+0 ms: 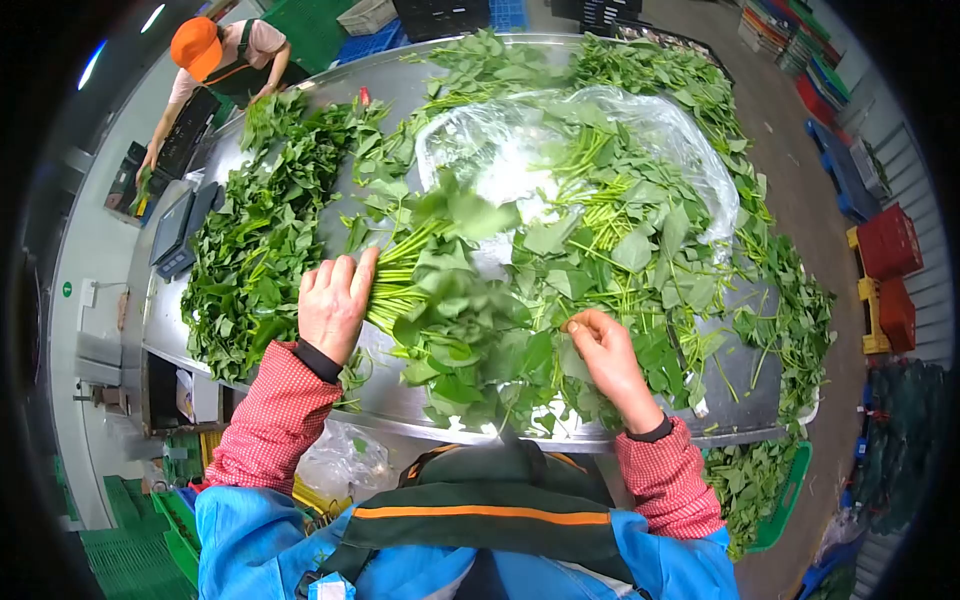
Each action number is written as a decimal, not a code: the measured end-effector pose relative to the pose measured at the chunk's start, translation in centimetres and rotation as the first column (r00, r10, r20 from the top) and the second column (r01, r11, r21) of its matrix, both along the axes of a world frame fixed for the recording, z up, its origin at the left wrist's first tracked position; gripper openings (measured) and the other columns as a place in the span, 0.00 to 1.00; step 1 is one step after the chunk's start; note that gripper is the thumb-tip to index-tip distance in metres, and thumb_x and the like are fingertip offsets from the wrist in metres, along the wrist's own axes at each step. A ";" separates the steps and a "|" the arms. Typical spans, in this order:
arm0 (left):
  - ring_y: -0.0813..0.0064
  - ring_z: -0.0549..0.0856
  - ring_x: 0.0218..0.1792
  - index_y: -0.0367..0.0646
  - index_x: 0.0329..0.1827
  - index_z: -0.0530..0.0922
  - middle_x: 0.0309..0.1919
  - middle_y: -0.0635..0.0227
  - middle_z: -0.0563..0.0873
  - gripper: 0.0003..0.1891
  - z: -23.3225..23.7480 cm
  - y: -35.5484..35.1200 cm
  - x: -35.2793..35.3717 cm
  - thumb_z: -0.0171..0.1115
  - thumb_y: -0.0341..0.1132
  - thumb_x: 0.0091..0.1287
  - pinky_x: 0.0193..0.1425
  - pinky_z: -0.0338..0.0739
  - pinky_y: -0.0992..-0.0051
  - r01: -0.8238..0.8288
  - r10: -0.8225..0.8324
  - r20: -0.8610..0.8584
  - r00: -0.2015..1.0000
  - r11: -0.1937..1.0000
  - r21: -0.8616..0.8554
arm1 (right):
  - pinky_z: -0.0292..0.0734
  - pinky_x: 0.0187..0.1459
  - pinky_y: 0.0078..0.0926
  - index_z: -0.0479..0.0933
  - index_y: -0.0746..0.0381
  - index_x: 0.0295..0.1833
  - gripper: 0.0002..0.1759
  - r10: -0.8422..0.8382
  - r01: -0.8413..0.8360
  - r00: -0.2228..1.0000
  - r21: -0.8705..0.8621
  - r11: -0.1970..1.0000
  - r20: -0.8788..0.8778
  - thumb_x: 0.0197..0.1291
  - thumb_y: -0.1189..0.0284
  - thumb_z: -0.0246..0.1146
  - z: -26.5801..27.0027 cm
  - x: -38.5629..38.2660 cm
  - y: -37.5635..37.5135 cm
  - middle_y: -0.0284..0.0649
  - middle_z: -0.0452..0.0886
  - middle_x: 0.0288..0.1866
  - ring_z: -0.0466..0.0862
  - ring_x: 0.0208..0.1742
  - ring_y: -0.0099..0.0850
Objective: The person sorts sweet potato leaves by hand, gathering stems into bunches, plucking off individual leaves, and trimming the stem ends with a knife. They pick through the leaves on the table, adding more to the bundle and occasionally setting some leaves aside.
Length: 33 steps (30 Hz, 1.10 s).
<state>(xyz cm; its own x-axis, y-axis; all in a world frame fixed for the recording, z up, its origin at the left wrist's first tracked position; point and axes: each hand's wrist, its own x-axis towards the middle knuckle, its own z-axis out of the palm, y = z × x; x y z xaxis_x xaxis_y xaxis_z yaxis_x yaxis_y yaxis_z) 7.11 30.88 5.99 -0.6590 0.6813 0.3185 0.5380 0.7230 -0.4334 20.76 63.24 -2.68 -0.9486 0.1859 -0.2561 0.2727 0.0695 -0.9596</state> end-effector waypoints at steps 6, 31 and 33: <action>0.74 0.76 0.36 0.41 0.62 0.71 0.33 0.71 0.74 0.24 -1.3 -2.2 0.0 0.54 0.30 0.60 0.41 0.69 0.73 -0.084 0.084 -0.057 0.995 0.996 0.004 | 0.62 0.27 0.16 0.78 0.67 0.40 0.08 0.075 -0.064 0.993 0.115 0.991 -0.095 0.65 0.72 0.59 0.6 -1.3 -2.1 0.25 0.71 0.24 0.66 0.26 0.14; 0.74 0.77 0.34 0.45 0.40 0.75 0.28 0.73 0.74 0.10 -2.8 -8.7 -3.3 0.57 0.33 0.54 0.38 0.70 0.73 -0.034 -0.024 0.128 0.991 0.901 0.432 | 0.73 0.48 0.43 0.56 0.67 0.71 0.57 0.793 -0.431 0.609 0.833 0.346 -0.015 0.37 0.53 0.74 7.3 -15.7 -22.7 0.53 0.77 0.36 0.79 0.40 0.49; 0.74 0.77 0.33 0.46 0.39 0.74 0.27 0.73 0.73 0.10 -2.6 -10.2 -4.4 0.57 0.33 0.53 0.38 0.70 0.73 -0.031 -0.029 0.130 0.991 0.899 0.436 | 0.76 0.44 0.42 0.56 0.63 0.70 0.50 0.759 -0.482 0.651 0.781 0.398 0.014 0.41 0.62 0.70 7.2 -16.9 -24.7 0.54 0.79 0.38 0.80 0.41 0.50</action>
